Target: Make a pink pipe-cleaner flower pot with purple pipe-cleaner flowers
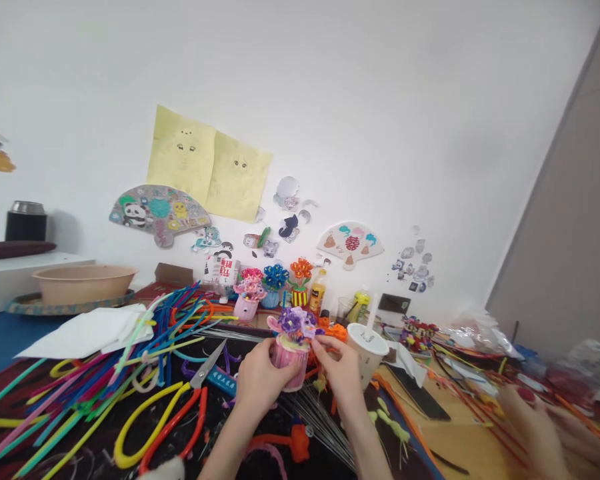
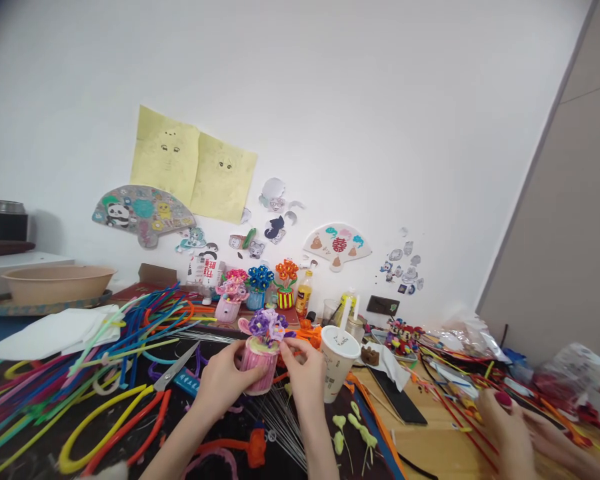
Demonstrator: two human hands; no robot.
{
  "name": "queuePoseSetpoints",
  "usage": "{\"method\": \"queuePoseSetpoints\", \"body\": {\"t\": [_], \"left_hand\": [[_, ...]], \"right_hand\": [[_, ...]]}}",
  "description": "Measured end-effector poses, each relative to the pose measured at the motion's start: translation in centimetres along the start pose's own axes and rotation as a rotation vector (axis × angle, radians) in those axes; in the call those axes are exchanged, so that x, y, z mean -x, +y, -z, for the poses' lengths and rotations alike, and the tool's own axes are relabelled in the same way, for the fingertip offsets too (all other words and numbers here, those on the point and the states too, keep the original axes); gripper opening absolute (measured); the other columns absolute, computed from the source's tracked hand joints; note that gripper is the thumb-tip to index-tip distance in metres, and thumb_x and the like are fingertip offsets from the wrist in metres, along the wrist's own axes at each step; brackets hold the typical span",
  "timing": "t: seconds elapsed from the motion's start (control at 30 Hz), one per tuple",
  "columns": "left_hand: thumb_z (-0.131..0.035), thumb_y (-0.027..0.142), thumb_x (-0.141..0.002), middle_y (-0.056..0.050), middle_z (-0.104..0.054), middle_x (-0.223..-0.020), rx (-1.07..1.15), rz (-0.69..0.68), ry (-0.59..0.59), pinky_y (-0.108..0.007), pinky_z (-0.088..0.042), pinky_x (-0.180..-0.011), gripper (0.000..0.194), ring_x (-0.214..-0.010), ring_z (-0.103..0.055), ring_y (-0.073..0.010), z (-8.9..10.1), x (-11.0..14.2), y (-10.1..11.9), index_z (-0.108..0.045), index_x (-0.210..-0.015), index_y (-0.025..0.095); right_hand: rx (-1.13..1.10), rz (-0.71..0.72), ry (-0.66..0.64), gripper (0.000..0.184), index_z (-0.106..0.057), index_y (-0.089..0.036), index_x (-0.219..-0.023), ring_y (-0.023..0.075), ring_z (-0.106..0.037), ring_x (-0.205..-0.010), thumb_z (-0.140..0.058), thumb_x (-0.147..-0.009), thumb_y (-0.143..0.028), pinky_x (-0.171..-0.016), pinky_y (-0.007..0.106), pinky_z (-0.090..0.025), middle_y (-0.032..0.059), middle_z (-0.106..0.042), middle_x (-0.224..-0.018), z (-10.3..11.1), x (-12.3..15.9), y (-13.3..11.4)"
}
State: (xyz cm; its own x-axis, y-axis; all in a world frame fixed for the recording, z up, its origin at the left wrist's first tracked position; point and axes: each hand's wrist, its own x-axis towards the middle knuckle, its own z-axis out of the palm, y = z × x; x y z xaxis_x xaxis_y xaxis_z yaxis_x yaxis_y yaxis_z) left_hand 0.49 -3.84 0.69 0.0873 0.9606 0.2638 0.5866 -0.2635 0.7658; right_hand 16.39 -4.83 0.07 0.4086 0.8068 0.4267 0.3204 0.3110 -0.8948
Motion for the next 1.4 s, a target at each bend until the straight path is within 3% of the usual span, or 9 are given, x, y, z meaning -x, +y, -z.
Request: {"method": "queuePoseSetpoints", "body": {"t": [0.1,0.2,0.33,0.43,0.57,0.7,0.83,0.93,1.4], "left_hand": [[-0.063,0.044,-0.066,-0.006,-0.069,-0.099,0.054,0.005,-0.003,-0.024,-0.041,-0.07,0.045,-0.091,-0.062,-0.0207,0.1,-0.1,-0.1,-0.062,-0.104,0.02],[-0.062,0.047,-0.067,-0.007,-0.069,-0.099,0.12,-0.005,-0.009,-0.025,-0.042,-0.071,0.046,-0.09,-0.063,-0.0218,0.3,-0.4,-0.4,-0.063,-0.104,0.019],[-0.061,0.044,-0.069,-0.009,-0.069,-0.102,0.169,-0.029,-0.015,-0.028,-0.044,-0.073,0.047,-0.091,-0.063,-0.0237,0.4,-0.9,-0.6,-0.063,-0.107,0.016],[-0.06,0.042,-0.069,-0.011,-0.068,-0.104,0.207,-0.063,-0.015,-0.03,-0.045,-0.076,0.047,-0.092,-0.063,-0.025,0.4,-1.1,-0.8,-0.063,-0.108,0.015],[-0.06,0.04,-0.069,-0.01,-0.07,-0.099,0.293,-0.101,-0.029,-0.032,-0.046,-0.078,0.043,-0.088,-0.064,-0.0242,0.5,-1.0,-1.0,-0.064,-0.104,0.014],[-0.054,0.046,-0.075,-0.009,-0.069,-0.101,0.351,-0.139,-0.027,-0.032,-0.046,-0.081,0.042,-0.09,-0.063,-0.0224,0.8,-0.8,-0.6,-0.063,-0.103,0.017],[-0.056,0.043,-0.076,-0.006,-0.065,-0.095,0.221,-0.261,0.258,-0.034,-0.043,-0.081,0.031,-0.09,-0.059,-0.0217,1.4,-0.3,0.3,-0.062,-0.094,0.018],[-0.059,0.038,-0.074,-0.003,-0.062,-0.084,0.137,-0.325,0.372,-0.034,-0.041,-0.076,0.02,-0.084,-0.056,-0.0208,1.5,0.1,0.8,-0.06,-0.079,0.019],[-0.053,0.032,-0.075,0.0,-0.058,-0.066,0.193,-0.182,0.351,-0.027,-0.037,-0.066,0.016,-0.071,-0.054,-0.0169,1.0,-0.2,1.0,-0.061,-0.069,0.02]], "right_hand": [[-0.12,-0.09,-0.05,0.04,-0.063,-0.013,-0.072,0.0123,-0.049,-0.044,-0.073,-0.06,-0.05,-0.042,0.024,-0.04,0.0006,-0.059,-0.055,0.1,0.4,0.2],[-0.179,-0.106,-0.086,0.039,-0.058,-0.016,-0.072,0.0148,-0.057,-0.056,-0.08,-0.053,-0.042,-0.053,0.025,-0.047,0.0008,-0.061,-0.064,-0.3,1.0,0.5],[-0.31,-0.191,-0.26,0.056,-0.056,-0.018,-0.1,0.0208,-0.064,-0.08,-0.082,-0.054,-0.035,-0.071,0.033,-0.052,0.0057,-0.067,-0.087,-1.1,2.0,0.0],[-0.394,-0.223,-0.391,0.065,-0.054,-0.017,-0.111,0.0251,-0.061,-0.098,-0.083,-0.055,-0.034,-0.088,0.04,-0.047,0.0107,-0.065,-0.106,-1.5,2.2,-0.7],[-0.467,-0.219,-0.465,0.062,-0.056,-0.015,-0.11,0.0277,-0.058,-0.106,-0.083,-0.056,-0.033,-0.094,0.044,-0.044,0.0132,-0.063,-0.115,-1.7,2.1,-0.9],[-0.483,-0.184,-0.415,0.063,-0.056,-0.015,-0.109,0.0281,-0.06,-0.105,-0.084,-0.054,-0.03,-0.092,0.043,-0.046,0.0137,-0.065,-0.112,-2.0,2.0,-0.3],[-0.38,-0.142,-0.314,0.066,-0.054,-0.016,-0.111,0.0281,-0.062,-0.1,-0.083,-0.054,-0.03,-0.086,0.043,-0.049,0.0132,-0.065,-0.11,-2.5,2.0,0.2],[-0.3,-0.099,-0.269,0.068,-0.052,-0.017,-0.112,0.0277,-0.064,-0.097,-0.083,-0.052,-0.028,-0.082,0.04,-0.052,0.012,-0.066,-0.109,-2.9,2.1,0.2],[-0.293,-0.055,-0.294,0.068,-0.052,-0.02,-0.107,0.0268,-0.065,-0.094,-0.085,-0.048,-0.029,-0.08,0.039,-0.054,0.0113,-0.065,-0.111,-3.3,2.3,0.1]]}}
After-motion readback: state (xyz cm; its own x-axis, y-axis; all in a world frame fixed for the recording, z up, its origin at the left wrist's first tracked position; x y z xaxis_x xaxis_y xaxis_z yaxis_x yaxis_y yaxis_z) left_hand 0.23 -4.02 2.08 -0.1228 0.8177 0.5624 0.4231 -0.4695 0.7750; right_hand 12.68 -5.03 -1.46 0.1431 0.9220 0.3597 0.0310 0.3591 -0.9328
